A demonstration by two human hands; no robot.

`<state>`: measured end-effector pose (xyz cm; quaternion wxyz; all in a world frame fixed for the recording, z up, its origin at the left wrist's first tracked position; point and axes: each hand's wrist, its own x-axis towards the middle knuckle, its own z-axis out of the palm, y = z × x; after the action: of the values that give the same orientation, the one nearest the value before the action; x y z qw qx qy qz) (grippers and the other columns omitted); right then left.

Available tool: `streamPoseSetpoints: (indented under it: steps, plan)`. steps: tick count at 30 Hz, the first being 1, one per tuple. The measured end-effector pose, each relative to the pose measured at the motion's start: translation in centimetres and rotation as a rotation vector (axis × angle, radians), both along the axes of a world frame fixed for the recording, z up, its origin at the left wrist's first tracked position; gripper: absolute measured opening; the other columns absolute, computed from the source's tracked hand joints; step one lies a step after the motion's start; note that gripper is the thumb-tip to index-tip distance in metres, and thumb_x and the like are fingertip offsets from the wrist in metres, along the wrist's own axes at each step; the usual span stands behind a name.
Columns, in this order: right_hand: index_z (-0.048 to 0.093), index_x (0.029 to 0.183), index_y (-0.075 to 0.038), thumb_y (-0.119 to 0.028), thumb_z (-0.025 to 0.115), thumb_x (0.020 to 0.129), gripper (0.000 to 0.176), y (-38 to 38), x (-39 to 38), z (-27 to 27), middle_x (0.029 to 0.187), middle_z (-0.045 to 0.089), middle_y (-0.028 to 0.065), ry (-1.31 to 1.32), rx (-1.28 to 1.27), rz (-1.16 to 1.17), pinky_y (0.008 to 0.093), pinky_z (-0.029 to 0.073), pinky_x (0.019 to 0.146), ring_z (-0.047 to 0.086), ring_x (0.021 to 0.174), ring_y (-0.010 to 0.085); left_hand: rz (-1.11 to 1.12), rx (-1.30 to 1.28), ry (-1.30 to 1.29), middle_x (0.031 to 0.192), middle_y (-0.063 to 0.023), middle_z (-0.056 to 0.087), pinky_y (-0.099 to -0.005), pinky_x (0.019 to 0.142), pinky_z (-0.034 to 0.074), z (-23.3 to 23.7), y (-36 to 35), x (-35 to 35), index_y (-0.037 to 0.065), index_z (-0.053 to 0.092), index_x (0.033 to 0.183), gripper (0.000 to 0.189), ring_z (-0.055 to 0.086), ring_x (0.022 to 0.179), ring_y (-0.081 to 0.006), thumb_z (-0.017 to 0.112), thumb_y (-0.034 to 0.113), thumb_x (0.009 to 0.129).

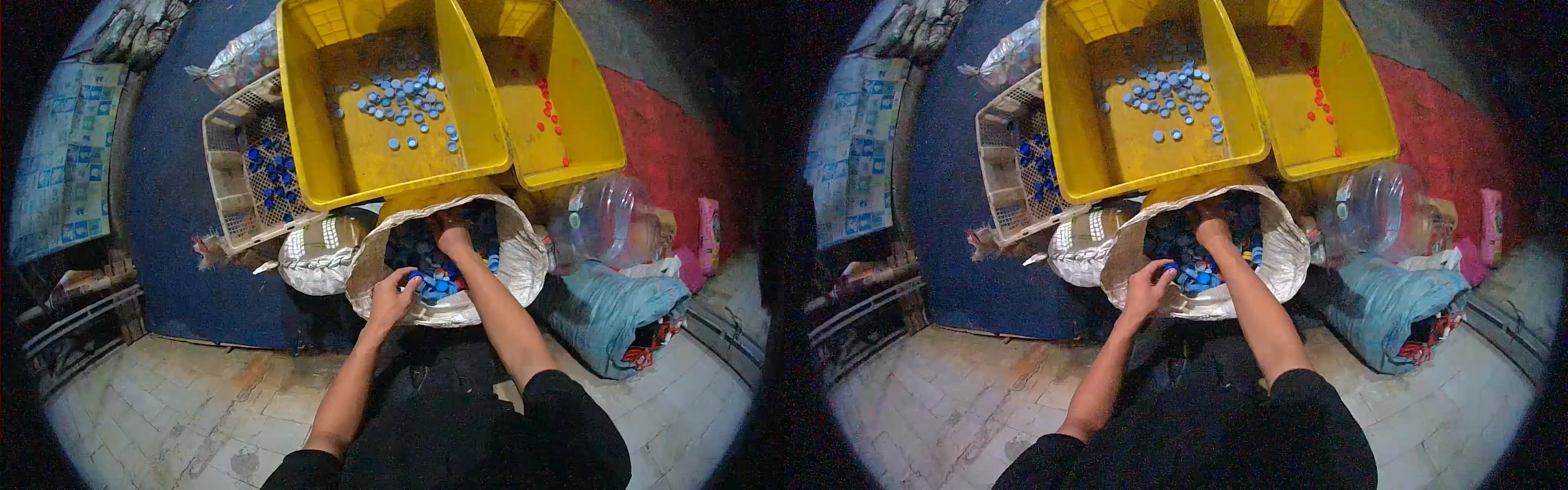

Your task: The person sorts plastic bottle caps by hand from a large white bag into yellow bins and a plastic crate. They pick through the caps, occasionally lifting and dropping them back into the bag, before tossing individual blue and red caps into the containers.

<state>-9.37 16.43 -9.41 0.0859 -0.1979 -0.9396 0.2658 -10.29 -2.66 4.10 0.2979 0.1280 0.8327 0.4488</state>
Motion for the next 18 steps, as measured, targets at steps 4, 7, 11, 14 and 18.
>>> streamPoseSetpoints:
  steps: [4,7,11,14,18]
  plan:
    - [0.059,0.101,-0.003,-0.029,0.059,0.087,0.029,1.0,3.6,8.7,0.095,0.062,0.0121,-0.3,-1.376,-0.418,0.0356,0.049,0.061,0.058,0.07,0.0176,0.191,0.176,-0.478,0.088,-0.0056,0.065,-0.0277,0.072,0.049,-1.0,-1.2,-0.6,0.005,0.062,0.108,0.025,0.062,0.078,-0.0159,0.06,0.021,0.089]
    - [0.057,0.1,-0.001,-0.027,0.052,0.09,0.028,0.9,5.9,14.5,0.093,0.062,0.0113,-0.021,-2.128,-0.568,0.0302,0.052,0.058,0.059,0.065,0.0188,0.45,0.483,-0.916,0.101,-0.0076,0.062,-0.031,0.08,0.051,3.4,-0.6,-1.1,0.004,0.057,0.115,0.029,0.061,0.089,-0.0198,0.054,0.02,0.091]
    - [0.058,0.098,0.0,-0.027,0.059,0.089,0.029,-0.6,5.9,18.5,0.087,0.062,0.0115,-0.136,-2.052,-0.557,0.0325,0.056,0.069,0.063,0.075,0.0212,0.788,0.744,-1.159,0.102,-0.0129,0.062,-0.0333,0.08,0.052,5.2,-2.0,-0.4,0.001,0.059,0.107,0.025,0.063,0.088,-0.0243,0.055,0.019,0.09]
    - [0.058,0.092,0.0,-0.028,0.063,0.087,0.028,-3.0,4.4,17.8,0.085,0.062,0.013,-0.319,-1.76,-0.458,0.0332,0.057,0.068,0.064,0.074,0.0214,0.858,0.858,-1.203,0.088,-0.0149,0.064,-0.0335,0.075,0.054,5.8,-3.7,0.7,-0.001,0.058,0.1,0.022,0.064,0.083,-0.0252,0.055,0.019,0.089]
    - [0.059,0.088,0.004,-0.033,0.066,0.085,0.038,-5.5,-3.4,19.2,0.085,0.063,0.0137,-0.478,-1.259,0.018,0.0354,0.057,0.063,0.063,0.071,0.0182,0.922,1.008,-1.017,0.089,-0.0146,0.062,-0.0321,0.069,0.053,7.6,-6.5,-2.5,-0.002,0.055,0.101,0.023,0.06,0.071,-0.0231,0.052,0.019,0.091]
